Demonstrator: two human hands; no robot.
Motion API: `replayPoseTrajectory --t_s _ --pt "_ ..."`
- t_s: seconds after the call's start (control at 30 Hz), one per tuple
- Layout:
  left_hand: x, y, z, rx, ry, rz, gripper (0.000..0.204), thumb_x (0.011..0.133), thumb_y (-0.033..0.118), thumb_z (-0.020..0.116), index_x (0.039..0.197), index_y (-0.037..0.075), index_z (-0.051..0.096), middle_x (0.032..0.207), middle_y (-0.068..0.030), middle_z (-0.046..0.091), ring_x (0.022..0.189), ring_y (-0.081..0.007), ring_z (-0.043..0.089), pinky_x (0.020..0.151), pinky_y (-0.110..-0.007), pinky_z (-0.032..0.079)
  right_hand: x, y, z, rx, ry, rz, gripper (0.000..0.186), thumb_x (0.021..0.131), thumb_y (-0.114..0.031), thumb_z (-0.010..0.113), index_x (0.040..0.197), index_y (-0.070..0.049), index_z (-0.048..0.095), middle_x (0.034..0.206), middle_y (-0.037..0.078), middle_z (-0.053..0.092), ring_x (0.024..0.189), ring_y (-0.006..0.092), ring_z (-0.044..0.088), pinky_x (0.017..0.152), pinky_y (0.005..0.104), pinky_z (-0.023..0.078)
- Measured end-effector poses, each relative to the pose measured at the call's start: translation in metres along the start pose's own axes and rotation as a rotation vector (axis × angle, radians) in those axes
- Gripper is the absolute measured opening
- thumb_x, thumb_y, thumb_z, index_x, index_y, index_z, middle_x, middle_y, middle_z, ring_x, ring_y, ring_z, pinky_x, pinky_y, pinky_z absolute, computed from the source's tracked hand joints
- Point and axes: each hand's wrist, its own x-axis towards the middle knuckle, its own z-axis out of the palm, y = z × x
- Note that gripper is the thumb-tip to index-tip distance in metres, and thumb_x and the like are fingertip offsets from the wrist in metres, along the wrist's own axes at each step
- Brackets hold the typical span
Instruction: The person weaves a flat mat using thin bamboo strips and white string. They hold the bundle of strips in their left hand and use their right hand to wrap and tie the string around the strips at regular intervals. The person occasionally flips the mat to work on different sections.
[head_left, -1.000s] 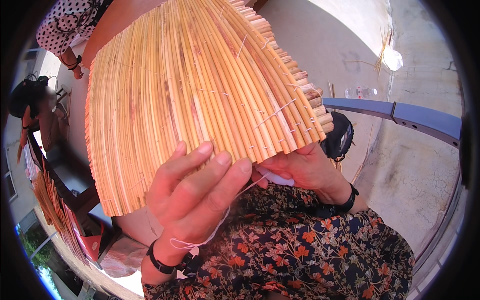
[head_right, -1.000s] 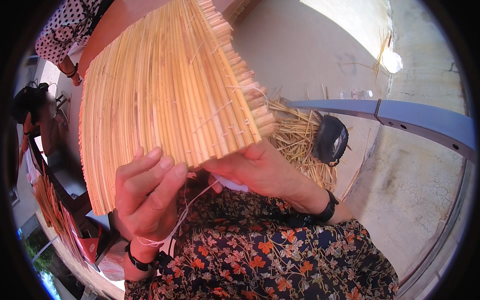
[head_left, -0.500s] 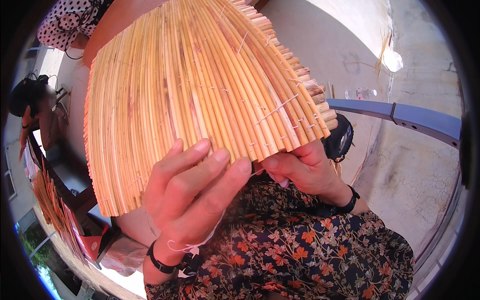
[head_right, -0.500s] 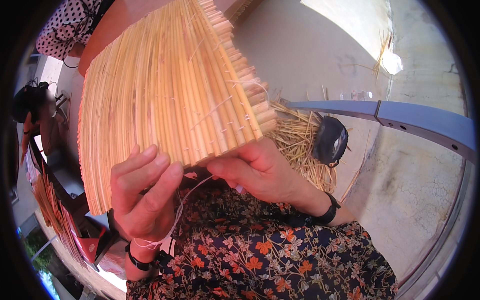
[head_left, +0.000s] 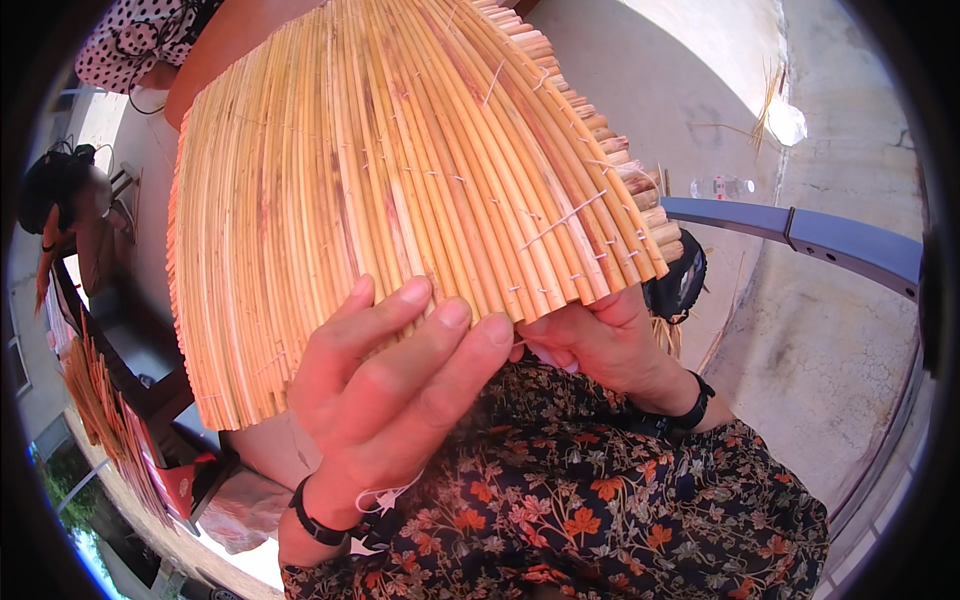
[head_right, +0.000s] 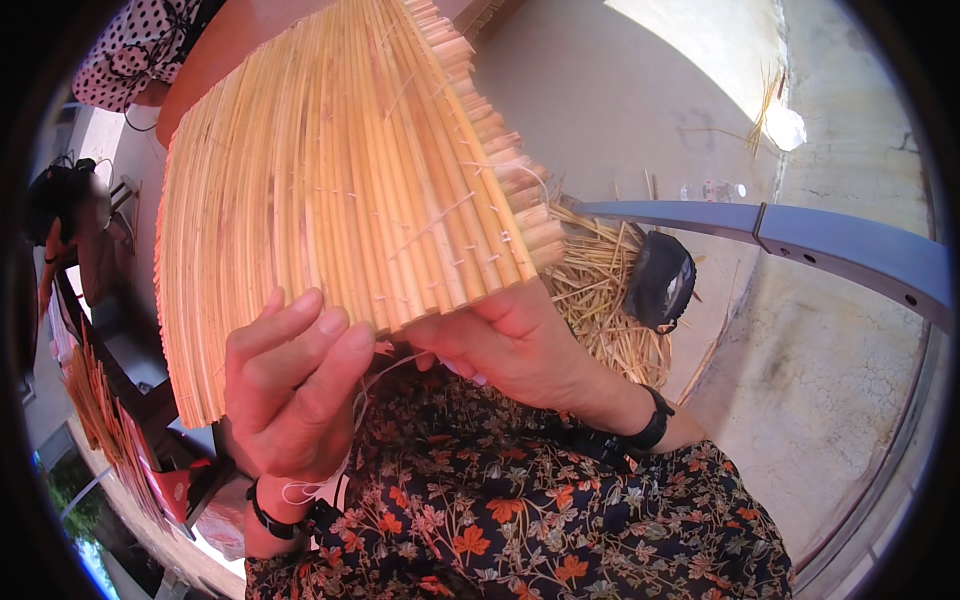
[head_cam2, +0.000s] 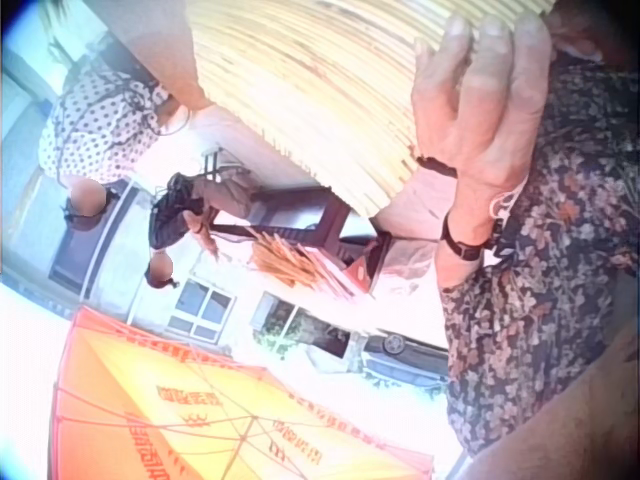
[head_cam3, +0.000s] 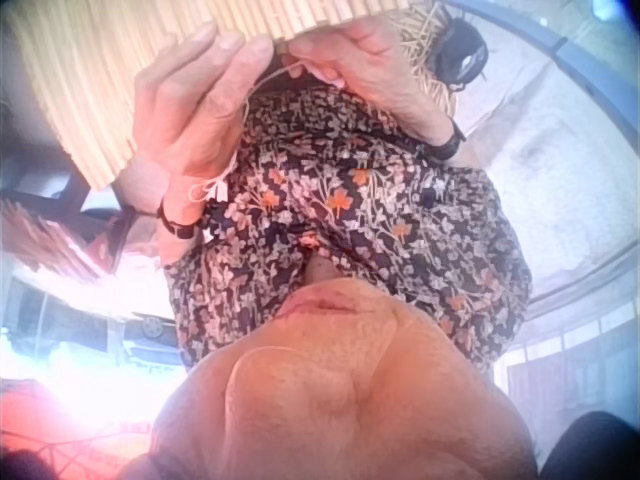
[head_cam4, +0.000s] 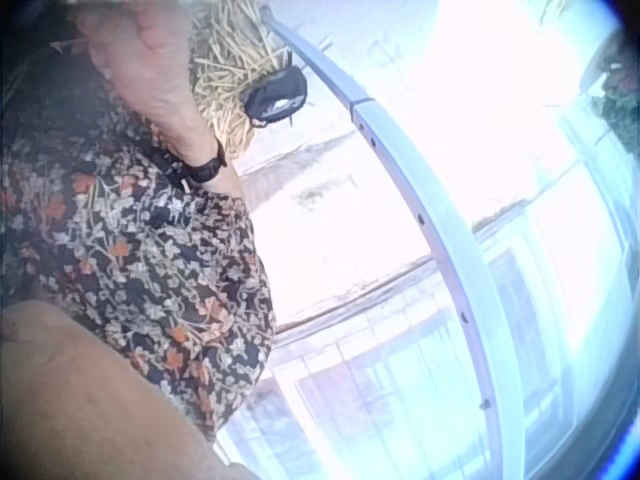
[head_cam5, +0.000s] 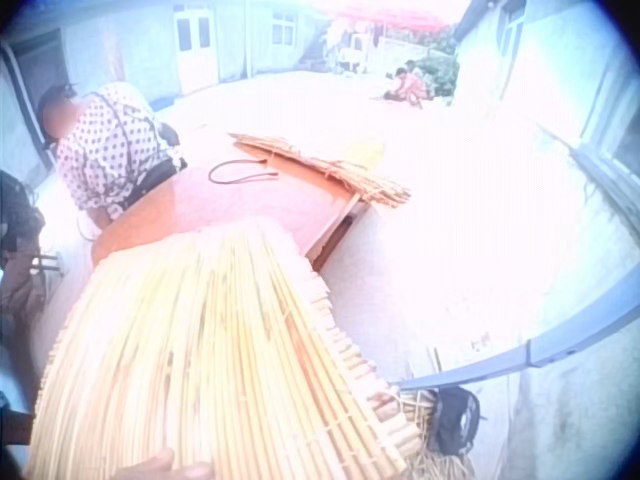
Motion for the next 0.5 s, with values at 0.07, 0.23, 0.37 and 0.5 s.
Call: replayPoseTrajectory --t_s 0.07,0.23,0.37,0.5 --pt "0.0000 -0.0002 0.0001 0.002 -0.004 0.007 0.039 0.072 0.015 0.082 0.111 0.020 0.080 0.109 0.0028 0.070 0.102 -0.0212 0.068 0.099 -0.041 0.054 -0.0001 -0.0025 -0.0008 0.008 0.004 -0.005 0.016 0.100 -0.011 0.066 0.114 -0.004 0.070 0.084 -0.001 0.069 0.062 0.0019 0.054 0.053 0.0188 0.041" --pt "-0.0015 -0.0014 0.0023 0.004 0.008 0.014 0.039 0.073 0.015 0.082 0.111 0.020 0.080 0.108 0.0033 0.070 0.102 -0.0208 0.068 0.098 -0.040 0.054 0.0000 -0.0045 0.0014 0.034 0.029 0.022 0.017 0.100 -0.011 0.066 0.114 -0.003 0.070 0.084 0.001 0.070 0.061 0.0023 0.055 0.053 0.0184 0.040" --pt "-0.0016 -0.0022 0.0030 -0.006 0.013 0.013 0.039 0.072 0.014 0.082 0.110 0.020 0.080 0.107 0.0031 0.070 0.102 -0.0211 0.068 0.097 -0.040 0.054 0.0026 -0.0029 -0.0008 0.055 0.028 0.028 0.017 0.099 -0.011 0.066 0.114 -0.002 0.069 0.083 0.002 0.070 0.059 0.0030 0.054 0.052 0.0190 0.040" --pt "-0.0006 -0.0020 0.0030 -0.013 0.017 -0.001 0.039 0.071 0.013 0.081 0.109 0.020 0.081 0.106 0.0027 0.071 0.104 -0.0213 0.068 0.097 -0.041 0.055 0.0078 0.0011 -0.0052 0.098 -0.065 0.040 0.014 0.099 -0.010 0.065 0.110 0.000 0.068 0.078 0.003 0.068 0.056 0.0038 0.053 0.051 0.0213 0.043"
